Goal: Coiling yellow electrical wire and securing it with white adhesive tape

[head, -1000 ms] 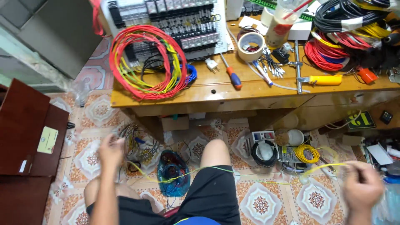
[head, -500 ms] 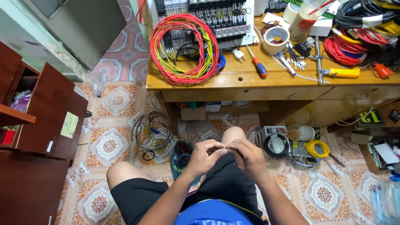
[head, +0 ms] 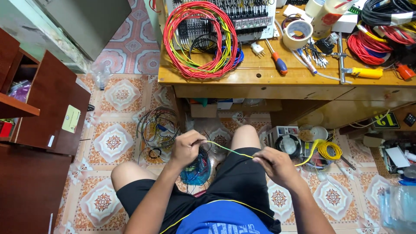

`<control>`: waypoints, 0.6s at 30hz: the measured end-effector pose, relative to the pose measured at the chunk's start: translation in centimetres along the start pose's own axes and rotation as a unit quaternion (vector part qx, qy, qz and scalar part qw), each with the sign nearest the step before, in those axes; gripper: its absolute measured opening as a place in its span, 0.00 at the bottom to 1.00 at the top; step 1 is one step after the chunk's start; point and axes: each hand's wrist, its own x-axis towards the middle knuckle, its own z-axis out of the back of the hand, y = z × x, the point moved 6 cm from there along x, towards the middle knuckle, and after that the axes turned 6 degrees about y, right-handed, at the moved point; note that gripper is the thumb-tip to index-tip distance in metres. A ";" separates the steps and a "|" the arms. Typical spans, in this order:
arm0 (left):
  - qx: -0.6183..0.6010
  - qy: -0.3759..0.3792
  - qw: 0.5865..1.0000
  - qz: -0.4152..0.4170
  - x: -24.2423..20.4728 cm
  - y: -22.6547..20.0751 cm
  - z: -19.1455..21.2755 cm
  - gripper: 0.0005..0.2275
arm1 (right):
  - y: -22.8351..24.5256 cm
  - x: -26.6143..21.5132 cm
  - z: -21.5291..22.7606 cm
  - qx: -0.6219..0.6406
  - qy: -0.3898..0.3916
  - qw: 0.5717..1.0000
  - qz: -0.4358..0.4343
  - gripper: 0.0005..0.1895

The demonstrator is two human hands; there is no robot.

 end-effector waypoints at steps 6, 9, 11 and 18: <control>-0.001 -0.023 0.999 -0.031 3.6 -2.6 1.7 0.04 | -2.0 -1.0 2.4 0.004 0.051 0.996 -0.069 0.06; -0.001 -0.035 0.999 -0.034 4.4 -1.6 2.8 0.04 | -3.2 -1.9 3.6 -0.003 0.069 0.991 -0.113 0.07; 0.006 -0.049 0.998 -0.027 4.6 -1.1 4.0 0.03 | -4.3 -2.9 4.0 -0.007 0.070 0.988 -0.135 0.08; 0.082 -0.066 0.993 0.046 5.0 0.9 8.9 0.05 | -7.3 -5.3 5.3 0.029 0.005 0.987 -0.158 0.05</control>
